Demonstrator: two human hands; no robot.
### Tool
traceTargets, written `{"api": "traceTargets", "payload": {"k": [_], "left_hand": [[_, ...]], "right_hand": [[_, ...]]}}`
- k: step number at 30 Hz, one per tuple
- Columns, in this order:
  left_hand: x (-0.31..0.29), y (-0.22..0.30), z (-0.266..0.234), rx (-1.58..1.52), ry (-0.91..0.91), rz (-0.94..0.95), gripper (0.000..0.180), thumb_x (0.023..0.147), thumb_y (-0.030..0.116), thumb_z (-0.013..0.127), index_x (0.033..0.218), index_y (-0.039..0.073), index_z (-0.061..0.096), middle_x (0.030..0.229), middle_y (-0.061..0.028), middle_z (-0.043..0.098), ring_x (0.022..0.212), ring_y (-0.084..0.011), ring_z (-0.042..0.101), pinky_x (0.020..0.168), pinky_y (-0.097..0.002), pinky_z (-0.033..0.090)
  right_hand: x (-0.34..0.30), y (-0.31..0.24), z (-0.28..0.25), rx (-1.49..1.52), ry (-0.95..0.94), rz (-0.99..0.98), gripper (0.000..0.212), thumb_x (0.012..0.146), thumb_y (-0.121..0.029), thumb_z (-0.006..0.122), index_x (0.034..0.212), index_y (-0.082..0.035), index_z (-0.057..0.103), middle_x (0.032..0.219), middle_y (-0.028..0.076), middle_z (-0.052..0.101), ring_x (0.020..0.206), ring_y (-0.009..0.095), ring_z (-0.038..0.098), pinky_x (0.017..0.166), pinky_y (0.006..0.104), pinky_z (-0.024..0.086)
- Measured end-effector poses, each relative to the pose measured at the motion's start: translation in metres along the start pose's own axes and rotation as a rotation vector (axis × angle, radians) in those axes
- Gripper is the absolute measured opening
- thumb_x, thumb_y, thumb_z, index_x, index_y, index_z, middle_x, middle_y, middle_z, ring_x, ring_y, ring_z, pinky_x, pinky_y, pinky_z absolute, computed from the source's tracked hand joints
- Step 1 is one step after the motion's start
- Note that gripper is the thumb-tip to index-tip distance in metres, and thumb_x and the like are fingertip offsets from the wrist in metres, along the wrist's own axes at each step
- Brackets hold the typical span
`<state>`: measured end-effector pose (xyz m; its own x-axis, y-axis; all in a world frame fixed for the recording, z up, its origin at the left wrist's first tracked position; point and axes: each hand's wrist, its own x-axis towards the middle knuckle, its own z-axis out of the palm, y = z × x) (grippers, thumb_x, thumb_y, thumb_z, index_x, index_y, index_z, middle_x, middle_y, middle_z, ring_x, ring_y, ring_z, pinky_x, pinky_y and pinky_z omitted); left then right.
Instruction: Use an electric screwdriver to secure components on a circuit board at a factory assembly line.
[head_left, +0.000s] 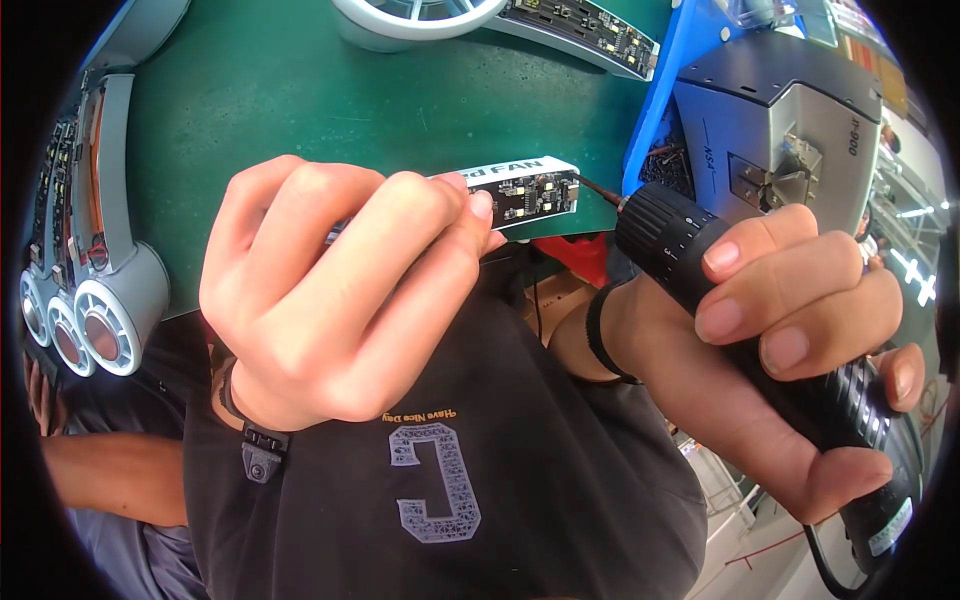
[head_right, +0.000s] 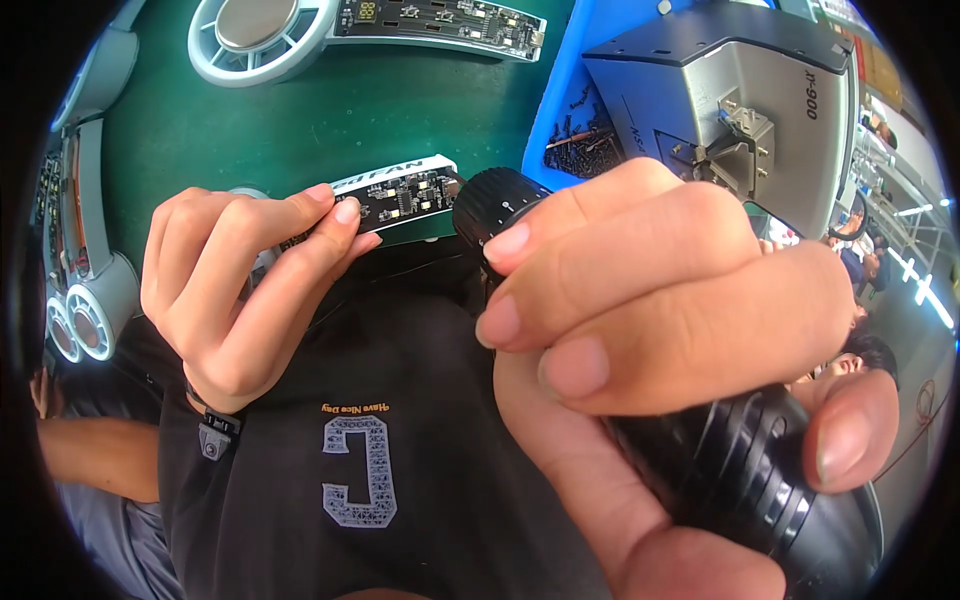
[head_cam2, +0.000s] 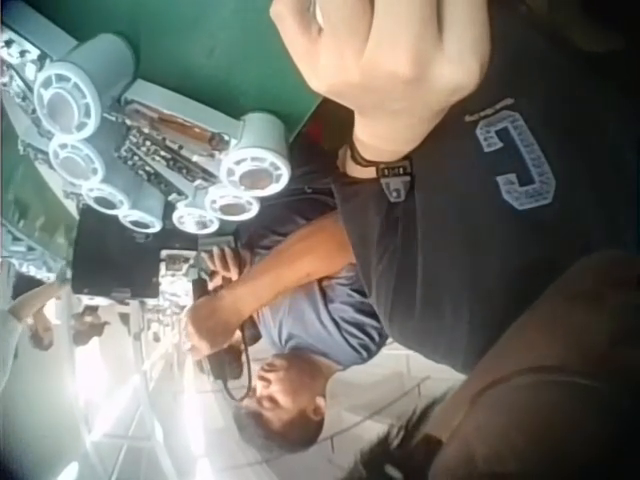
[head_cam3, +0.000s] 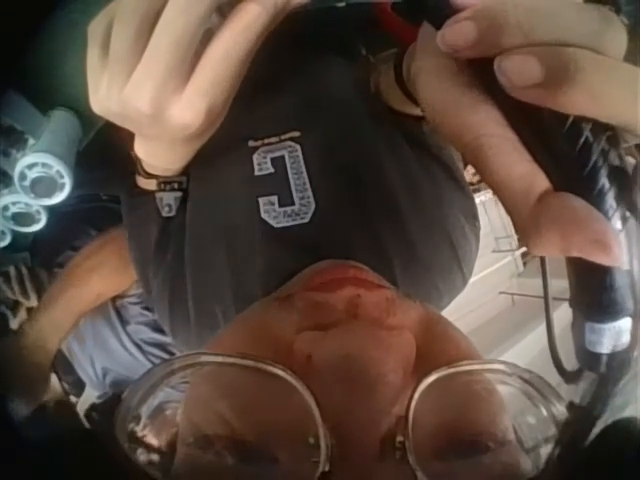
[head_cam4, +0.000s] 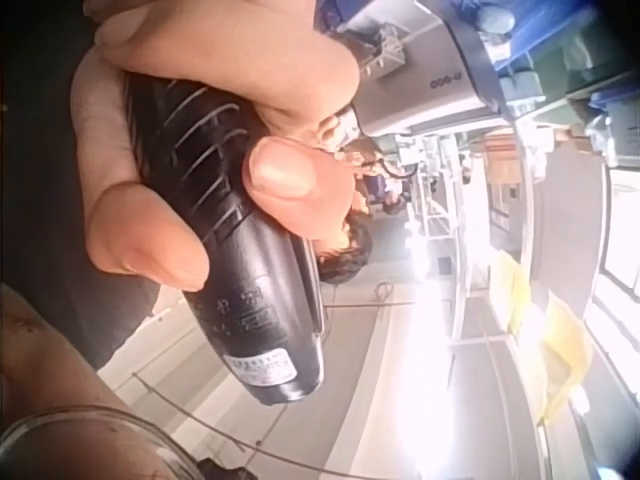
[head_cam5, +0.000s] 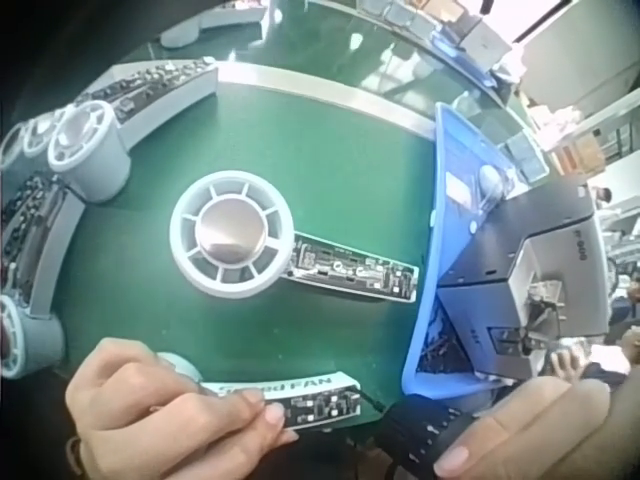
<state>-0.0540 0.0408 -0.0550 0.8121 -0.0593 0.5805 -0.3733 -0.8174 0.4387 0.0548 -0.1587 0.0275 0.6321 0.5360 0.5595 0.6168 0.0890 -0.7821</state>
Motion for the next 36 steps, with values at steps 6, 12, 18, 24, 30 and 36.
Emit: {"api": "traceTargets", "payload": {"k": [6, 12, 18, 24, 30, 36], "left_hand": [[0.000, 0.000, 0.001, -0.009, 0.010, 0.019, 0.031, 0.063, 0.016, 0.089, 0.091, 0.006, 0.080, 0.088, -0.0030, 0.073, 0.071, -0.0194, 0.059, 0.063, -0.0327, 0.045], [0.006, 0.004, -0.002, 0.010, -0.012, 0.015, 0.031, 0.064, 0.013, 0.090, 0.092, 0.006, 0.080, 0.089, -0.0021, 0.073, 0.073, -0.0201, 0.060, 0.066, -0.0336, 0.046], [0.015, 0.015, -0.014, 0.013, -0.102, -0.064, 0.030, 0.065, 0.005, 0.092, 0.092, 0.006, 0.079, 0.091, -0.0017, 0.073, 0.078, -0.0217, 0.062, 0.070, -0.0341, 0.046], [0.019, 0.019, -0.008, 0.060, -0.061, -0.016, 0.030, 0.066, 0.009, 0.091, 0.093, 0.009, 0.079, 0.090, -0.0001, 0.073, 0.077, -0.0198, 0.063, 0.069, -0.0335, 0.046], [0.018, 0.024, -0.007, 0.067, -0.053, -0.036, 0.030, 0.065, 0.008, 0.092, 0.093, 0.010, 0.079, 0.090, 0.0006, 0.072, 0.077, -0.0204, 0.063, 0.070, -0.0335, 0.046], [0.019, 0.021, -0.006, 0.053, -0.042, -0.055, 0.031, 0.064, 0.008, 0.091, 0.092, 0.008, 0.079, 0.090, -0.0010, 0.073, 0.078, -0.0205, 0.064, 0.070, -0.0336, 0.047]], "right_hand": [[0.000, 0.004, -0.006, 0.108, -0.027, 0.001, 0.061, 0.101, -0.065, 0.050, 0.118, -0.007, 0.059, 0.080, 0.005, 0.052, 0.051, 0.017, 0.047, 0.053, 0.0354, 0.046], [0.006, 0.010, 0.000, 0.244, 0.008, -0.019, 0.062, 0.101, -0.065, 0.051, 0.119, -0.006, 0.058, 0.080, 0.005, 0.052, 0.051, 0.017, 0.048, 0.051, 0.0335, 0.046], [-0.006, -0.009, -0.003, 0.091, 0.524, -0.196, 0.057, 0.101, -0.061, 0.052, 0.115, -0.006, 0.057, 0.076, 0.004, 0.050, 0.049, 0.016, 0.048, 0.047, 0.0285, 0.042], [0.017, -0.009, -0.079, -0.149, 0.786, -0.212, 0.043, 0.095, -0.054, 0.054, 0.094, -0.011, 0.053, 0.066, 0.003, 0.046, 0.046, 0.016, 0.047, 0.046, 0.0291, 0.040], [0.027, 0.006, -0.092, -0.110, 0.582, -0.039, 0.041, 0.093, -0.053, 0.055, 0.086, -0.013, 0.052, 0.064, 0.003, 0.045, 0.046, 0.017, 0.047, 0.046, 0.0313, 0.039], [0.017, -0.014, -0.063, -0.003, 0.517, -0.076, 0.047, 0.095, -0.057, 0.052, 0.092, -0.010, 0.056, 0.069, 0.002, 0.048, 0.048, 0.016, 0.045, 0.049, 0.0324, 0.041]]}}
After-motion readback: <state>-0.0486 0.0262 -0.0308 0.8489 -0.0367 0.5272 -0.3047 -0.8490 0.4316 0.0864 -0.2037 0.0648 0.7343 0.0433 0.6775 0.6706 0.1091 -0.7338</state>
